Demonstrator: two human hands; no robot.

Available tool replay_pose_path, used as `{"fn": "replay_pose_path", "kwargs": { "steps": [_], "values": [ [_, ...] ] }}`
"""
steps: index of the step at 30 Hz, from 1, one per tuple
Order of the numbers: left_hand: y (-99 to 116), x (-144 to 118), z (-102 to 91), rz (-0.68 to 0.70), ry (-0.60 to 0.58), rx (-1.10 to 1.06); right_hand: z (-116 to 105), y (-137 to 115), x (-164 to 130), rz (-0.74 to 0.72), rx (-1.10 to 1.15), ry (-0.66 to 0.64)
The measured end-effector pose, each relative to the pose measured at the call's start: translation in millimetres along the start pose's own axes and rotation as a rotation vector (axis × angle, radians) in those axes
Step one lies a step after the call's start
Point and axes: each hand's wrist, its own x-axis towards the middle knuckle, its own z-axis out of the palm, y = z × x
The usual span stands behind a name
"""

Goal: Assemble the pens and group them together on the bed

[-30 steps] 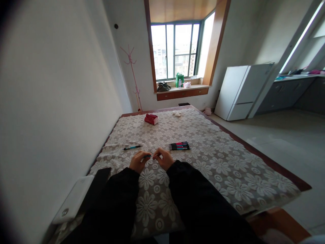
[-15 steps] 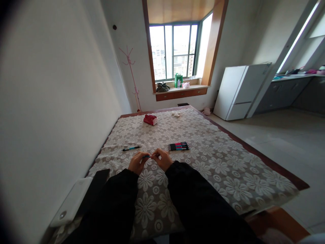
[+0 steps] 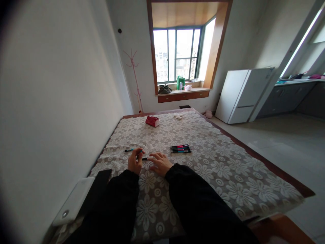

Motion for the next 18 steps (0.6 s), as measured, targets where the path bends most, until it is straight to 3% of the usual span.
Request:
{"fn": "replay_pose_path", "kwargs": {
  "steps": [5,10,18],
  "values": [
    [-2.2,-0.5,-0.1,-0.026,0.009,-0.005,1.8,-0.9,-0.8,0.012,-0.079,-0.022],
    [-1.8,-0.5,0.7,-0.045,0.011,-0.022,-2.4,-2.5,0.6,-0.025,-0.017,0.039],
    [1.7,0.5,-0.9,-0.017,0.012,-0.025,-3.4,-3.0,2.7,-0.032,-0.013,0.007]
  ]
}}
